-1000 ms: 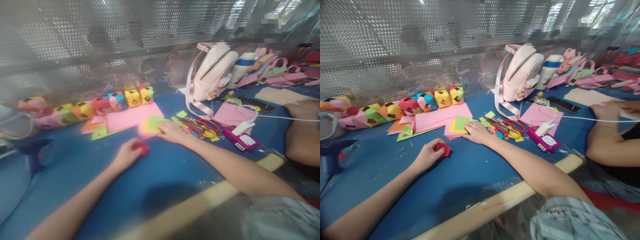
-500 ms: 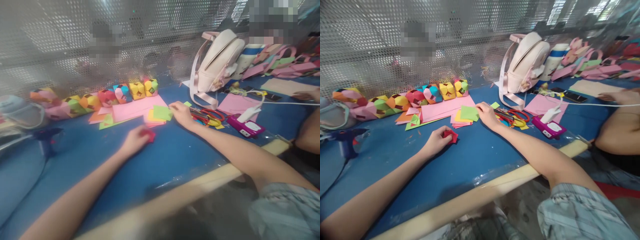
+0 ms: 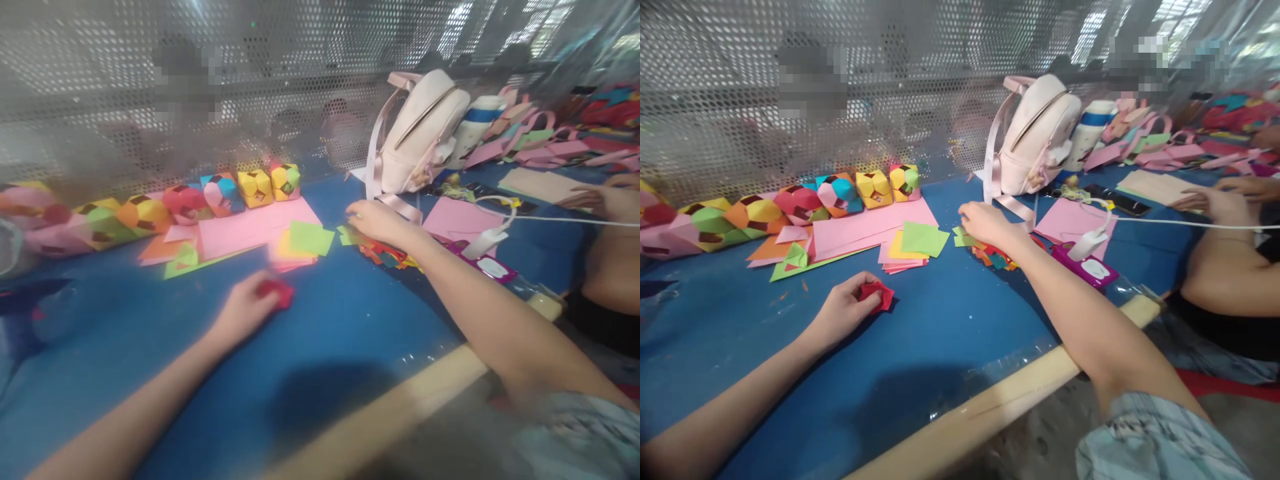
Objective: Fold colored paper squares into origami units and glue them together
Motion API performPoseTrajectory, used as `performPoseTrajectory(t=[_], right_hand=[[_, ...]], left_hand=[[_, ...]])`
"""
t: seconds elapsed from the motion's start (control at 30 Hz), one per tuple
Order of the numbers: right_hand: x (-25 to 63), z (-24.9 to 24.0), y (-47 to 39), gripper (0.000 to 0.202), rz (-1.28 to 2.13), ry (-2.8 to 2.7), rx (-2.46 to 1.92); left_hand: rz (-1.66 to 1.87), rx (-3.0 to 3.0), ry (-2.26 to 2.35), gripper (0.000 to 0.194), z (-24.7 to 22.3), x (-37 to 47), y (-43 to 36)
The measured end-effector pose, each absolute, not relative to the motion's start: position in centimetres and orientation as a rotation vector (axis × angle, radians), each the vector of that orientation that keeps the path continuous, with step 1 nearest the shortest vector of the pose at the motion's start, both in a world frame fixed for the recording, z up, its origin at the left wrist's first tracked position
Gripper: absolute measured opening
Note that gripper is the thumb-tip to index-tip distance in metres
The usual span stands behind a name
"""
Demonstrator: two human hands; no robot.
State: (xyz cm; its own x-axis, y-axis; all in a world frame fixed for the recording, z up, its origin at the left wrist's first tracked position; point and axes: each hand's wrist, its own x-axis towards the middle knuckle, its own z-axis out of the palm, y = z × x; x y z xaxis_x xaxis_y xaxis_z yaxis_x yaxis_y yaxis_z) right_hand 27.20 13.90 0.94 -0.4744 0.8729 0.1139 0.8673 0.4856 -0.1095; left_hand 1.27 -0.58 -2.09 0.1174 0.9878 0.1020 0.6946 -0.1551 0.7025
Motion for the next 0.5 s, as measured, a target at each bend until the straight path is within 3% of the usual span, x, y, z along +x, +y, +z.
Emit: performPoseTrajectory(t=[0.13, 0.33, 0.5], right_hand=[[25.0, 0.0, 15.2, 0.051, 0.122, -2.78, -1.301], [26.3, 1.2, 16.9, 0.032, 0.215, -2.924, -1.207], [25.7, 2.1, 21.3, 0.043, 0.235, -2.796, -1.308]], left_hand=[[0.779, 1.869, 1.627, 0.013, -2.0, 1.2, -0.7], [0.755, 1.831, 1.6, 0.011, -1.9, 1.3, -0.7], [0.749, 1.83, 1.579, 0.01, -1.9, 1.2, -0.5]])
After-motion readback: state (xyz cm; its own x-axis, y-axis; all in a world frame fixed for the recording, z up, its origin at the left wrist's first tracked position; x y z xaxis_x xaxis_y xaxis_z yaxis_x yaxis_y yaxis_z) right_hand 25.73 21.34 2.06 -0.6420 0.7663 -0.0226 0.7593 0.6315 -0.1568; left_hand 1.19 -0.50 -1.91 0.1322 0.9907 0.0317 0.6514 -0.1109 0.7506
